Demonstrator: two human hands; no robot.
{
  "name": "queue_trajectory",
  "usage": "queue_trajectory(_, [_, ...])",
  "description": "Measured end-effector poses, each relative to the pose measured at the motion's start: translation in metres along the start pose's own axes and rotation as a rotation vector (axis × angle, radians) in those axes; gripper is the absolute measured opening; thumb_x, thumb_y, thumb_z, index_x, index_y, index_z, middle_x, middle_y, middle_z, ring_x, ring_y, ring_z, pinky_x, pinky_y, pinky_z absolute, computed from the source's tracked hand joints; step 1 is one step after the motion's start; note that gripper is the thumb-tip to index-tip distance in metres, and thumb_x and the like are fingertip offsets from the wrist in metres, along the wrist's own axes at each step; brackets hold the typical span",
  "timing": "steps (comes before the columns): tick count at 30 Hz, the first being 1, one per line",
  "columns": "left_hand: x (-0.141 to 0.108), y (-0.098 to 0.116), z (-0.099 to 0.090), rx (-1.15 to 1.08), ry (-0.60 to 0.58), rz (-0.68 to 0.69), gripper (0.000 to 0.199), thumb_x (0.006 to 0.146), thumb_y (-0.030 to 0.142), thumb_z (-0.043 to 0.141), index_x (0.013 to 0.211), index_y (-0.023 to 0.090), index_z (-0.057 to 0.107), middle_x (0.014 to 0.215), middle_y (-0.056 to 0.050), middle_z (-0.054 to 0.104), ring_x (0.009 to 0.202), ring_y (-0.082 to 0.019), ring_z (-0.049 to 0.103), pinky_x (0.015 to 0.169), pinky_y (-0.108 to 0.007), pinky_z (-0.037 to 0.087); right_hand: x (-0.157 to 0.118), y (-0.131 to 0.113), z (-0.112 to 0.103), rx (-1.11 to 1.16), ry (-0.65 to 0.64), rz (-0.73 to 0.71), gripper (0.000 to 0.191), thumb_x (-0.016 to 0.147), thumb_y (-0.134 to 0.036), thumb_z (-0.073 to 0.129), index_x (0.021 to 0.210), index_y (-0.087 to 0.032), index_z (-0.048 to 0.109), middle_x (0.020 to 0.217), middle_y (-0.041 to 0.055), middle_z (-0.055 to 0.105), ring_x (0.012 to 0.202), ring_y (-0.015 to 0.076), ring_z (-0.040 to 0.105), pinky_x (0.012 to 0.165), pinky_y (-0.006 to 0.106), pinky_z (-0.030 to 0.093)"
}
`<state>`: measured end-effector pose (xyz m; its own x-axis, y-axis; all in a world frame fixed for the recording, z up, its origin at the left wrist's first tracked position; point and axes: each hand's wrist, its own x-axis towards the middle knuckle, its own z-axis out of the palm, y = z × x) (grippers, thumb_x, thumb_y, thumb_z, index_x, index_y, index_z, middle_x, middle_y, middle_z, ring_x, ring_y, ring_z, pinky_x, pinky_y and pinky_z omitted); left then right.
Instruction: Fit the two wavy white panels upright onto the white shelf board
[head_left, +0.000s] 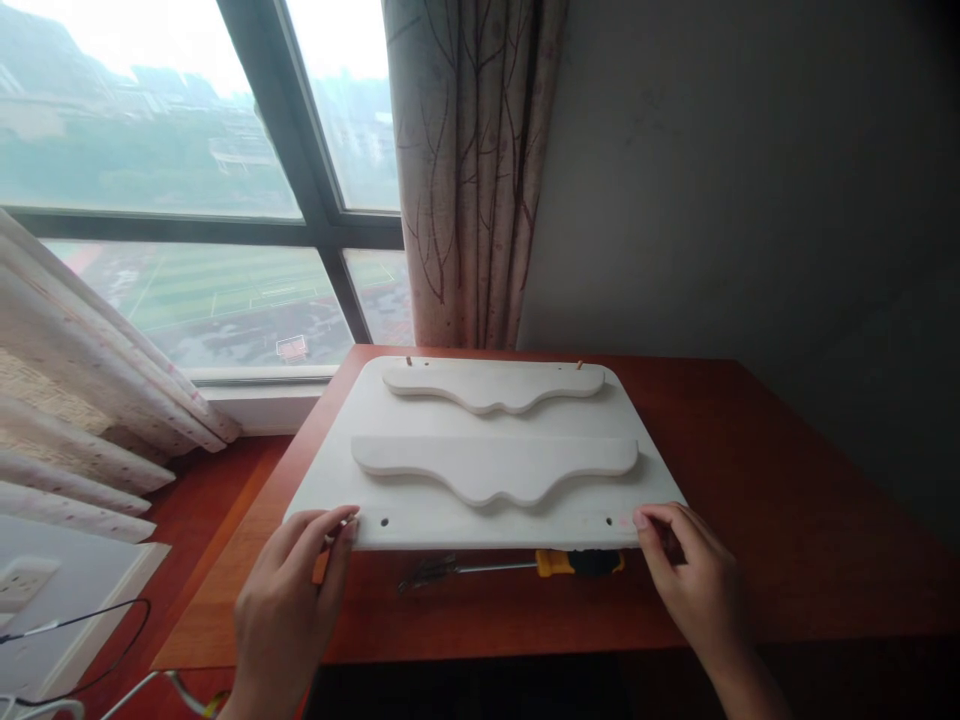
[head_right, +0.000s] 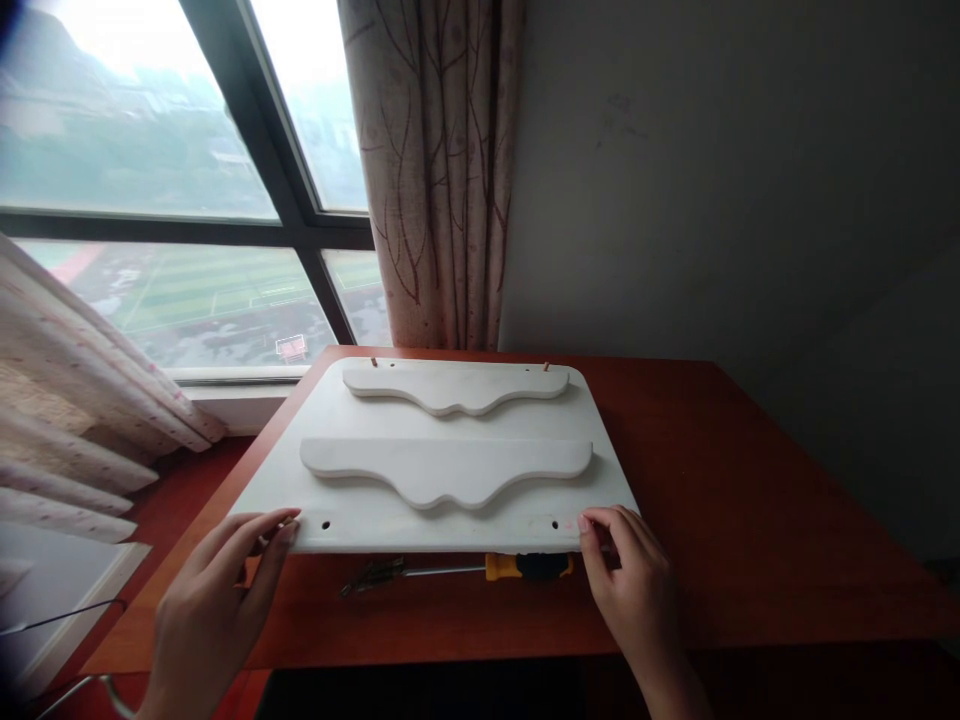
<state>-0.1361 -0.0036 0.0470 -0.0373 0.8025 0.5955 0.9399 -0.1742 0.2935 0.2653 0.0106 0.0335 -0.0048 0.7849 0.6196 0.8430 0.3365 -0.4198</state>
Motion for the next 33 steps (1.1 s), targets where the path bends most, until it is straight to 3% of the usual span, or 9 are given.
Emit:
queue_trajectory(11, [0.004, 0.001, -0.005, 0.026, -0.038, -0.016, 0.022, 0.1, 0.038, 0.054, 0.107, 0.023, 0.068, 0.098, -0.003, 0.069, 0.077, -0.016, 0.066, 0.066, -0.025, 0.048, 0.002, 0.007, -0.004, 0.08, -0.056, 0.04, 0.011, 0.097, -0.029, 0.06, 0.091, -0.023, 0.067, 0.083, 0.0014, 0.068, 0.07, 0.0148, 0.062, 0.064, 0.026, 0.05])
queue_trajectory(17, [0.019, -0.007, -0.017, -0.083, -0.112, -0.096, 0.028, 0.098, 0.047, 0.054, 0.112, 0.026, 0.067, 0.082, 0.001, 0.067, 0.049, -0.01, 0.054, 0.052, -0.023, 0.045, 0.01, 0.018, -0.013, 0.143, -0.138, 0.154, 0.017, 0.096, -0.036, 0.06, 0.096, -0.024, 0.071, 0.089, 0.0031, 0.074, 0.075, 0.0188, 0.07, 0.064, 0.027, 0.054])
queue_trajectory(23, [0.074, -0.027, -0.01, -0.188, -0.134, -0.093, 0.033, 0.095, 0.048, 0.056, 0.117, 0.025, 0.066, 0.099, -0.003, 0.07, 0.067, -0.012, 0.062, 0.059, -0.021, 0.05, 0.053, 0.043, -0.01, 0.102, -0.121, 0.08, 0.021, 0.096, -0.04, 0.059, 0.096, -0.024, 0.073, 0.095, 0.0044, 0.074, 0.081, 0.0196, 0.069, 0.069, 0.029, 0.054])
queue_trajectory(28, [0.134, -0.05, 0.023, -0.121, -0.225, 0.017, 0.038, 0.094, 0.052, 0.054, 0.111, 0.021, 0.069, 0.104, -0.007, 0.068, 0.066, -0.014, 0.061, 0.065, -0.028, 0.051, 0.107, 0.08, 0.018, 0.089, -0.176, -0.042, 0.028, 0.095, -0.04, 0.059, 0.112, -0.022, 0.071, 0.115, 0.0093, 0.071, 0.087, 0.0212, 0.068, 0.072, 0.035, 0.057])
queue_trajectory(30, [0.154, -0.059, 0.038, -0.057, -0.286, 0.073, 0.041, 0.094, 0.053, 0.053, 0.115, 0.021, 0.068, 0.113, -0.009, 0.068, 0.067, -0.015, 0.062, 0.068, -0.031, 0.051, 0.126, 0.094, 0.032, 0.071, -0.172, -0.128, 0.03, 0.094, -0.04, 0.059, 0.115, -0.022, 0.07, 0.122, 0.011, 0.069, 0.107, 0.0268, 0.066, 0.083, 0.04, 0.058])
queue_trajectory(33, [0.176, -0.068, 0.055, 0.014, -0.35, 0.205, 0.047, 0.092, 0.057, 0.056, 0.123, 0.022, 0.065, 0.132, -0.012, 0.062, 0.086, -0.023, 0.068, 0.076, -0.034, 0.053, 0.147, 0.107, 0.049, 0.03, -0.169, -0.217, 0.033, 0.092, -0.041, 0.062, 0.118, -0.022, 0.07, 0.126, 0.0118, 0.067, 0.118, 0.0301, 0.061, 0.099, 0.049, 0.053])
